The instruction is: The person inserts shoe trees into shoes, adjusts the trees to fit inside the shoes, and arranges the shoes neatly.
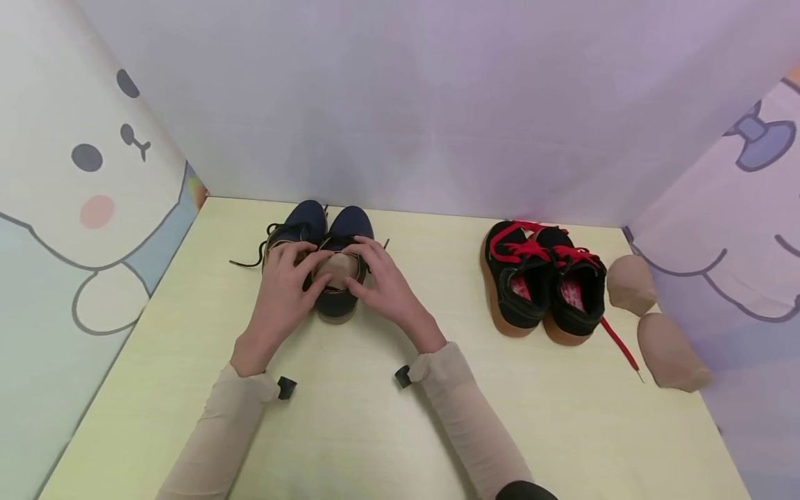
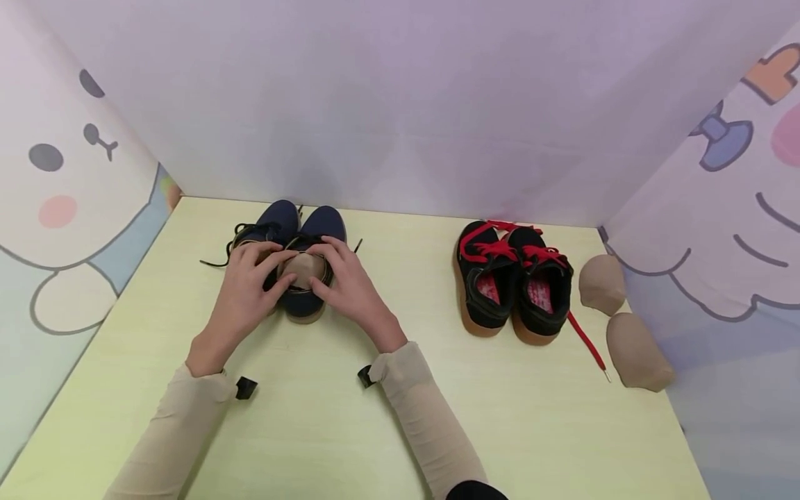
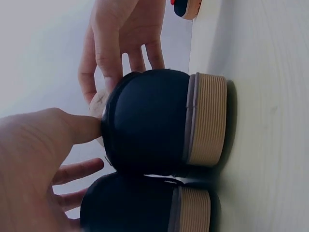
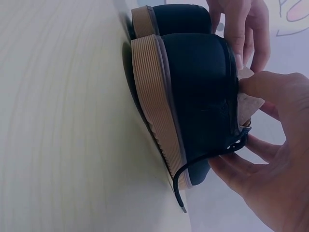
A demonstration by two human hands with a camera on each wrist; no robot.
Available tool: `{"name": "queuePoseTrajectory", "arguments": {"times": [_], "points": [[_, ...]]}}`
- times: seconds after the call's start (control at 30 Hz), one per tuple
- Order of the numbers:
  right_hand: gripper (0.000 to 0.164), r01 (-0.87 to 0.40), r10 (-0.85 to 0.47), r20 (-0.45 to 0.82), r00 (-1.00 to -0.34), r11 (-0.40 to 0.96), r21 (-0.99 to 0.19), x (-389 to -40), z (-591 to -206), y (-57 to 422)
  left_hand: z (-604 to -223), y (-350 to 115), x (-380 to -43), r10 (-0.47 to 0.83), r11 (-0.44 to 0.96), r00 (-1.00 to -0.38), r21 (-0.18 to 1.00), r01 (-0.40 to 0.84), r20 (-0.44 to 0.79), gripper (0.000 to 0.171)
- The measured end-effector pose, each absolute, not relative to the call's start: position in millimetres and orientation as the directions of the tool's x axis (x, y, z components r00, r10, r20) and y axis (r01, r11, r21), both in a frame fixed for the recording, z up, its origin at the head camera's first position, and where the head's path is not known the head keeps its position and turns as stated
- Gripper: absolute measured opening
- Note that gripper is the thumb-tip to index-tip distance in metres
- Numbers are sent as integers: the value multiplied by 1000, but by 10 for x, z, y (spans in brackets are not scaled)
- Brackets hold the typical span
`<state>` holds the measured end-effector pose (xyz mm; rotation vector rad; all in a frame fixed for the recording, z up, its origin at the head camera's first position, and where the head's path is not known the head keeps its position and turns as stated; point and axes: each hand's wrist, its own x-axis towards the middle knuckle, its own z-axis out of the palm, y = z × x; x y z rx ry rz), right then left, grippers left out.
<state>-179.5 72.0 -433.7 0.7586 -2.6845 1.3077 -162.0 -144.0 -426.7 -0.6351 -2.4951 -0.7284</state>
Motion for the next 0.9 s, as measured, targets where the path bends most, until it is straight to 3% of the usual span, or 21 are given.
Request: {"name": "queuePoseTrajectory", "arguments": {"times": [0.3, 0.9], "points": [[44, -465, -420, 249, -872, 560, -686, -1804, -4307, 720, -4269, -1482, -1652, 344, 791, -739, 245, 561, 580, 35], [41, -480, -413, 264, -872, 611, -629, -1822, -4332, 700, -4251, -1481, -1701, 336, 792, -790, 300, 532, 512, 37]]}}
